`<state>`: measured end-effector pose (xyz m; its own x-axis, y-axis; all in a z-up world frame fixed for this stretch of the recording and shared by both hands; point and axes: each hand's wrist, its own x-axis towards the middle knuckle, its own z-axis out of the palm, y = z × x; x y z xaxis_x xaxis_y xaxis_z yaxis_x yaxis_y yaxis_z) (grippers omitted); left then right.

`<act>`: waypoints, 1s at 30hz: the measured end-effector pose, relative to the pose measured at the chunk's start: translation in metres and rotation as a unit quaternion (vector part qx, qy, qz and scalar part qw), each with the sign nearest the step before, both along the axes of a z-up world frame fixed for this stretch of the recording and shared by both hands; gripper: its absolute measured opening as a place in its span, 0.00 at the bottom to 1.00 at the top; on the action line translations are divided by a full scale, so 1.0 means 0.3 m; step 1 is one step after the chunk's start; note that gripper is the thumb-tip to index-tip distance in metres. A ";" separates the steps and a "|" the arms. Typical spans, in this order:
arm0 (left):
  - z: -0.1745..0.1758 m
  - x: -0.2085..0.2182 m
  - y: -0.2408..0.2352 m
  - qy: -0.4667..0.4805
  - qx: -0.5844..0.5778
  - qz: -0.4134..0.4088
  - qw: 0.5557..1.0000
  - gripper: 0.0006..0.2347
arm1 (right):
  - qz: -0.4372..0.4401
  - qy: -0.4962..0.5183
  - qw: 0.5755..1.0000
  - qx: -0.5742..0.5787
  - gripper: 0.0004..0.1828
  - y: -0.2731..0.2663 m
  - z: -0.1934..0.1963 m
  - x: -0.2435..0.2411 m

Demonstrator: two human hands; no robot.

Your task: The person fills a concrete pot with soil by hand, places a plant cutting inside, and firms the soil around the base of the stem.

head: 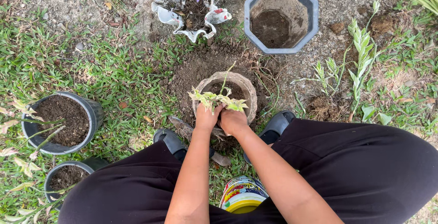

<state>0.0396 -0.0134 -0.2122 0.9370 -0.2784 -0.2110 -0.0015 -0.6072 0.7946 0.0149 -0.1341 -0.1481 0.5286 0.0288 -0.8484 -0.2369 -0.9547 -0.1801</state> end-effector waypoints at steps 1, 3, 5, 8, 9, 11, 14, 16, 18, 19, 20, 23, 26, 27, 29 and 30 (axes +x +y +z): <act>0.016 0.004 -0.002 0.000 0.000 0.000 1.000 0.09 | 0.017 -0.038 0.999 -0.007 0.29 -0.001 0.006 0.001; 0.049 0.007 -0.007 0.034 -0.029 0.043 0.998 0.10 | 0.034 -0.075 0.996 -0.013 0.30 -0.004 0.003 -0.002; 0.069 -0.004 -0.023 0.081 -0.043 0.104 0.990 0.11 | 0.038 -0.068 0.997 -0.029 0.26 -0.006 -0.032 -0.017; 0.061 -0.027 -0.056 0.081 -0.033 0.169 0.982 0.12 | 0.029 -0.157 0.986 -0.045 0.22 -0.016 -0.144 -0.042; 0.052 -0.037 -0.066 0.037 -0.012 0.171 0.984 0.11 | 0.029 -0.156 0.986 -0.045 0.22 -0.024 -0.189 -0.048; 0.039 -0.042 -0.065 0.027 -0.021 0.166 0.985 0.11 | -0.036 -0.215 0.976 -0.013 0.15 -0.047 -0.259 -0.055; 0.054 -0.036 -0.067 0.054 -0.048 0.177 0.982 0.10 | -0.020 -0.191 0.981 0.014 0.15 -0.092 -0.281 -0.029; 0.076 -0.045 -0.067 0.096 -0.065 0.189 0.975 0.11 | 0.003 -0.228 0.973 -0.010 0.15 -0.112 -0.245 -0.033; 0.093 -0.038 -0.069 0.080 -0.062 0.184 0.978 0.10 | 0.027 -0.271 0.962 -0.034 0.15 -0.119 -0.201 -0.001; 0.097 -0.035 -0.070 0.079 -0.061 0.185 0.978 0.10 | 0.002 -0.242 0.970 -0.018 0.18 -0.117 -0.179 0.017; 0.096 -0.031 -0.072 0.077 -0.052 0.184 0.979 0.12 | -0.024 -0.211 0.977 -0.002 0.21 -0.115 -0.159 0.032; 0.080 -0.033 -0.064 0.074 -0.027 0.165 0.983 0.13 | -0.043 -0.134 0.990 -0.017 0.18 -0.117 -0.107 0.056; 0.061 -0.047 -0.047 0.040 -0.018 0.125 0.991 0.13 | -0.076 -0.296 0.949 0.080 0.16 -0.117 -0.080 0.039; 0.058 -0.054 -0.037 0.009 -0.023 0.107 0.994 0.14 | -0.077 -0.295 0.949 0.081 0.16 -0.120 -0.085 0.040; 0.055 -0.062 -0.038 0.036 -0.031 0.118 0.992 0.13 | 0.012 -0.345 0.933 0.096 0.13 -0.131 -0.108 0.040; 0.056 -0.067 -0.038 0.062 -0.040 0.128 0.989 0.12 | 0.012 -0.345 0.934 0.096 0.13 -0.129 -0.123 0.028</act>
<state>0.0196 -0.0249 -0.1954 0.9471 -0.0557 -0.3162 0.2453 -0.5098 0.8246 0.0234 -0.1727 -0.1851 0.9444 0.1639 -0.2850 0.0187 -0.8923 -0.4511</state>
